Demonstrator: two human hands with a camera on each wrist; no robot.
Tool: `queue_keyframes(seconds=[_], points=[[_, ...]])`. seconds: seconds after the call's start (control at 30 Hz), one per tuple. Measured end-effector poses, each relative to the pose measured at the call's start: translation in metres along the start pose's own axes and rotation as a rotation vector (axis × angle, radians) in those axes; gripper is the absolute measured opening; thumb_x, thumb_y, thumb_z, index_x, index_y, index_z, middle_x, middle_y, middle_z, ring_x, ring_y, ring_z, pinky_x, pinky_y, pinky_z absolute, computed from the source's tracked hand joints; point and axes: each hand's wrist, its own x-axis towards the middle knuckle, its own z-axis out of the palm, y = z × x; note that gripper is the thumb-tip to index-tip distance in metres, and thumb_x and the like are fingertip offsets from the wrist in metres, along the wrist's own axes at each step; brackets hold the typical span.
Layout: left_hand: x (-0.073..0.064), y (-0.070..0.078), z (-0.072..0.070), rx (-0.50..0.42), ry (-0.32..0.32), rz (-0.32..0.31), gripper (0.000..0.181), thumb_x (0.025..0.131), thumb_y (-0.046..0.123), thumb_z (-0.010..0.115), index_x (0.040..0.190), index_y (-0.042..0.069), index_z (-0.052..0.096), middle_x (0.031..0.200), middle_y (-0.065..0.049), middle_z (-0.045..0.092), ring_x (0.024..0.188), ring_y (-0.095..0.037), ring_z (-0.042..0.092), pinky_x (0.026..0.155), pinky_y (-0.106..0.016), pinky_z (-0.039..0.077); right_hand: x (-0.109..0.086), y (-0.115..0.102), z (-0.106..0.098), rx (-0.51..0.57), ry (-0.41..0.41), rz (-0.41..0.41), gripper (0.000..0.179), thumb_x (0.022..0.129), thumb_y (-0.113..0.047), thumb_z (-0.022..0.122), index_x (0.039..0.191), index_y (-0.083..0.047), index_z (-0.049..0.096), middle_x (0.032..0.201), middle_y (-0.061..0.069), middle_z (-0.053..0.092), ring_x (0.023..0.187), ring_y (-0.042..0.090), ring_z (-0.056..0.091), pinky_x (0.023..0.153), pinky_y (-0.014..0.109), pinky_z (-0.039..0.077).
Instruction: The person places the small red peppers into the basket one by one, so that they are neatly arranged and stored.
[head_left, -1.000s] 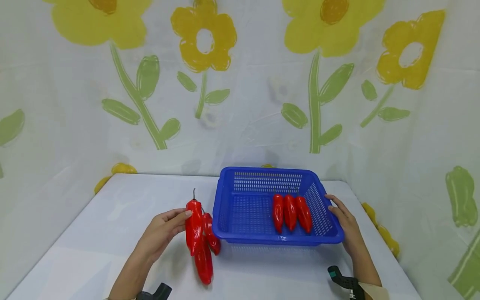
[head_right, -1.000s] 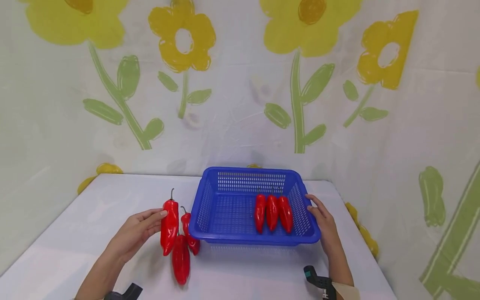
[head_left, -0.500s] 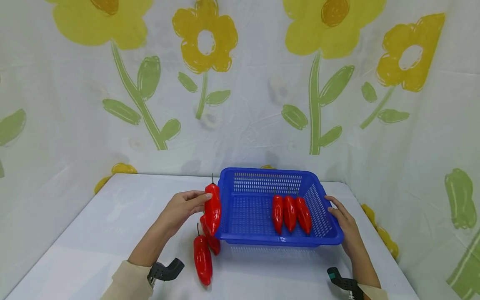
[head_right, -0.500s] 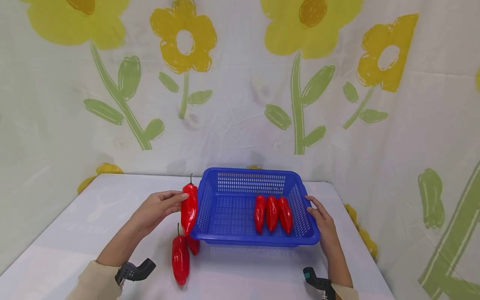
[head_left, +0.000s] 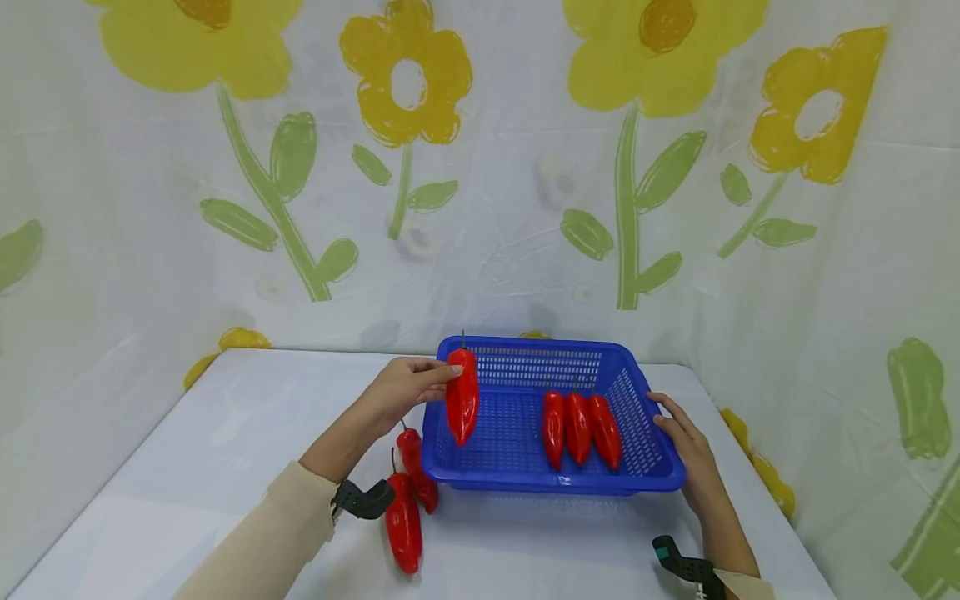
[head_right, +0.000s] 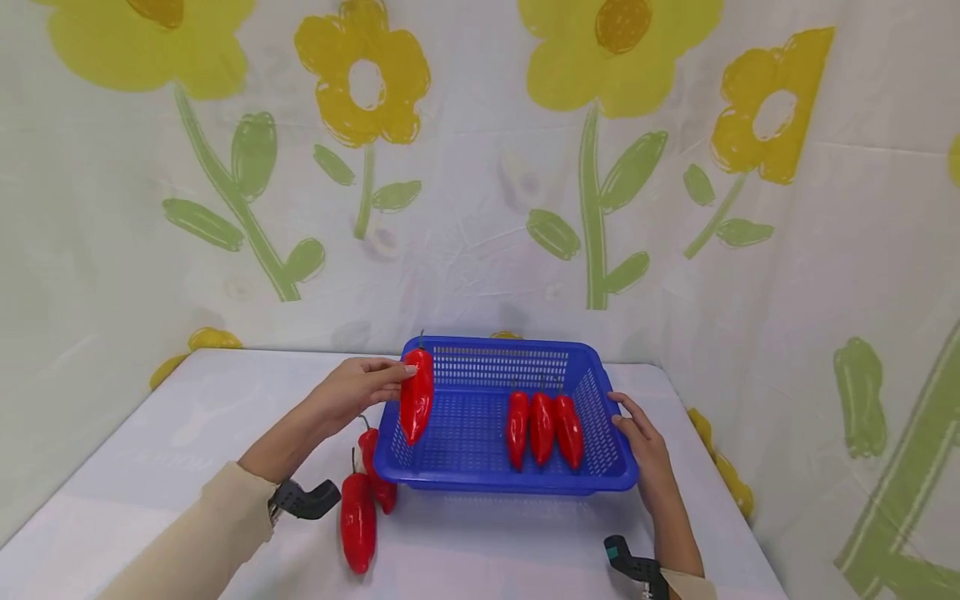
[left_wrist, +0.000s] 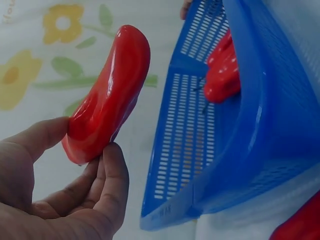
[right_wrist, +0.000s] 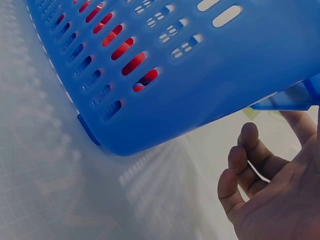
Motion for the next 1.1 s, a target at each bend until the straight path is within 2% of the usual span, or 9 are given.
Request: queue_keyframes(seconds=[0.2,0.4,0.63,0.73,0.93,1.1], points=[[0.011,0.008,0.012,0.009,-0.002,-0.028,0.047,0.092,0.031,0.073,0.125,-0.002,0.064,0.113,-0.014,0.069,0.1,-0.024,0.07,0.101,-0.046,0.049,0.001,0.0,0.001,0.012,-0.001,-0.017,0.056,0.104,-0.051,0.044,0.156,-0.034,0.032,0.16,0.016,0.027,0.129,0.041,0.045,0.084,0.034,0.058],[0.029,0.011,0.021,0.003,-0.001,-0.064,0.048,0.091,0.029,0.075,0.124,-0.004,0.063,0.112,-0.015,0.07,0.097,-0.024,0.071,0.098,-0.044,0.052,0.002,0.001,0.0,0.013,-0.003,-0.007,0.058,0.103,-0.052,0.045,0.156,-0.034,0.032,0.161,0.017,0.026,0.133,0.045,0.042,0.086,0.036,0.058],[0.045,0.025,0.032,-0.06,-0.05,-0.046,0.05,0.093,0.023,0.073,0.127,-0.01,0.06,0.116,-0.02,0.067,0.102,-0.03,0.07,0.097,-0.042,0.052,0.002,0.001,-0.001,0.028,-0.003,-0.006,0.057,0.103,-0.051,0.045,0.156,-0.033,0.033,0.161,0.016,0.025,0.134,0.044,0.041,0.086,0.035,0.058],[0.053,0.028,0.036,-0.034,-0.048,-0.046,0.051,0.092,0.024,0.074,0.127,-0.011,0.059,0.116,-0.02,0.068,0.102,-0.03,0.07,0.096,-0.042,0.052,0.001,0.001,-0.001,0.028,-0.002,-0.007,0.057,0.103,-0.051,0.045,0.156,-0.034,0.033,0.161,0.016,0.025,0.134,0.045,0.04,0.086,0.037,0.058],[0.066,0.024,0.05,0.001,-0.075,-0.084,0.051,0.09,0.022,0.076,0.125,-0.011,0.06,0.111,-0.019,0.07,0.1,-0.031,0.071,0.091,-0.039,0.056,0.001,0.0,-0.002,0.023,0.001,0.001,0.057,0.103,-0.051,0.046,0.156,-0.035,0.033,0.162,0.015,0.024,0.135,0.045,0.039,0.09,0.041,0.056],[0.072,0.02,0.06,0.058,-0.085,-0.133,0.043,0.088,0.019,0.079,0.116,-0.01,0.065,0.102,-0.017,0.072,0.093,-0.029,0.073,0.085,-0.037,0.058,0.002,0.0,-0.002,0.023,-0.003,0.006,0.056,0.103,-0.05,0.046,0.156,-0.035,0.033,0.162,0.015,0.025,0.135,0.045,0.04,0.09,0.041,0.056]])
